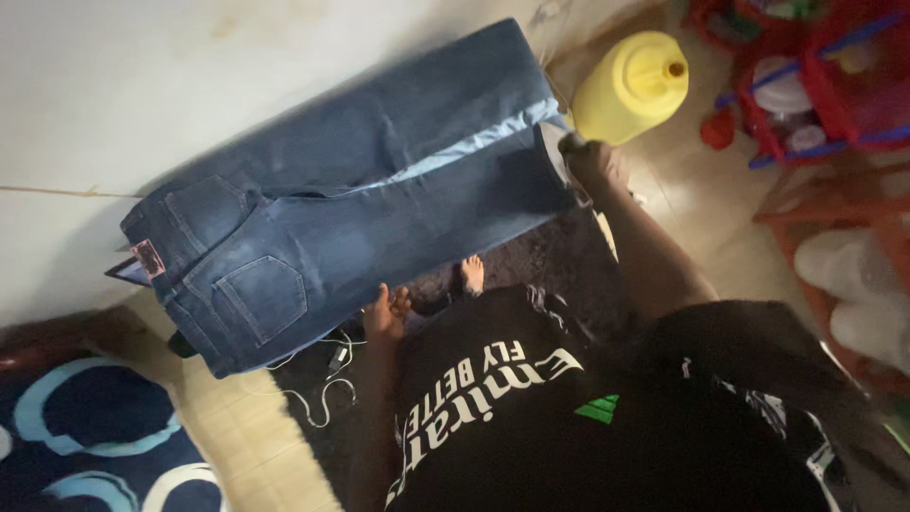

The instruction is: The person irons a pair of jeans on a makeshift surface, smoothing the fabric and folding the pants.

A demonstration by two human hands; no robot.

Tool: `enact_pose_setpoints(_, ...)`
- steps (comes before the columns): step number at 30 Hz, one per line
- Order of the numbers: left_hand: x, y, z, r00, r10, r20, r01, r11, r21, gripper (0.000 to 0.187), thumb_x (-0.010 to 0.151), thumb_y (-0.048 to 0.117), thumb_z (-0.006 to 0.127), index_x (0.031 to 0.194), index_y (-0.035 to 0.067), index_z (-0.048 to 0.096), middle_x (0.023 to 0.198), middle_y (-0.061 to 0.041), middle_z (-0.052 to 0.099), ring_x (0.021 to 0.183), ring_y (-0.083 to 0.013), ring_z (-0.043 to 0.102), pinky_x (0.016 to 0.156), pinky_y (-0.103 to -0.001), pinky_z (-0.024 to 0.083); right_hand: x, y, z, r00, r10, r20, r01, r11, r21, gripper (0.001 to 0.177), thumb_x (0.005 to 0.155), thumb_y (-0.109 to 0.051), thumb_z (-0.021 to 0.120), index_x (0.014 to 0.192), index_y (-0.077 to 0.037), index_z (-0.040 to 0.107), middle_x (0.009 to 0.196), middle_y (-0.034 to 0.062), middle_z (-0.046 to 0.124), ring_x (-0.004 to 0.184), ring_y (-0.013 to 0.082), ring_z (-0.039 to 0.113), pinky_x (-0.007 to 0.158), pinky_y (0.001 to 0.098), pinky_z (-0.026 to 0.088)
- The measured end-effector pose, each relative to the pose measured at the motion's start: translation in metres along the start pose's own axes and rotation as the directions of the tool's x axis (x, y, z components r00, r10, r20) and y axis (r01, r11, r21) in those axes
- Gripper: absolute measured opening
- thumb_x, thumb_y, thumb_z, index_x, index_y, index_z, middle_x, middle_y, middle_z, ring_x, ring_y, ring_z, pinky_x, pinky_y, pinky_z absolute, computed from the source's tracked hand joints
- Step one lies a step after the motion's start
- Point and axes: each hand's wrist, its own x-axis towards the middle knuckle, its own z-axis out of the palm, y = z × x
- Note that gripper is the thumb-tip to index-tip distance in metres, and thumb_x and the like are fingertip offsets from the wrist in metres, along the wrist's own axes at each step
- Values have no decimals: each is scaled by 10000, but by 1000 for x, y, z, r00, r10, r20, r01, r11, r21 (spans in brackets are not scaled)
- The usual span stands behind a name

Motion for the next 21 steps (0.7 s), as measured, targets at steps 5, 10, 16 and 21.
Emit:
enact_pose_setpoints(5,-3,-15,-6,1000,-11,20,13,998,-54,200,964,236,643,1133,128,634,1027,-79,719,956,-266,753,744,-402,600,4,20,12,971,-121,208,135,989,-56,473,906,-534,664,969,-71,738,826,213,708,765,386,735,679,515,564)
enact_pose_setpoints(10,-16,-28,-22,989,100,106,-112,986,120,400,1052,349,609,1154,-28,692,1076,-124,734,1005,-218,717,800,-328,575,13,6,33,999,-35,36,37,998,-57,433,871,-500,705,1038,-102,742,866,186,729,789,363,740,712,495,564)
enact_pose_setpoints(16,-19,-21,-21,992,113,57,-123,969,216,447,1073,392,582,1158,-33,690,1144,-189,737,1007,-239,699,853,-344,569,10,7,33,918,-299,262,315,949,-22,505,835,-514,743,1183,-150,713,960,157,748,841,350,741,764,484,563)
enact_pose_setpoints(21,-11,-12,-19,1000,-21,15,22,1000,-6,356,1035,382,560,1240,91,540,1290,-97,678,1143,-258,674,857,-404,563,28,24,63,931,-346,116,352,935,-39,553,889,-571,706,1324,-235,644,1028,178,747,966,398,707,840,528,538)
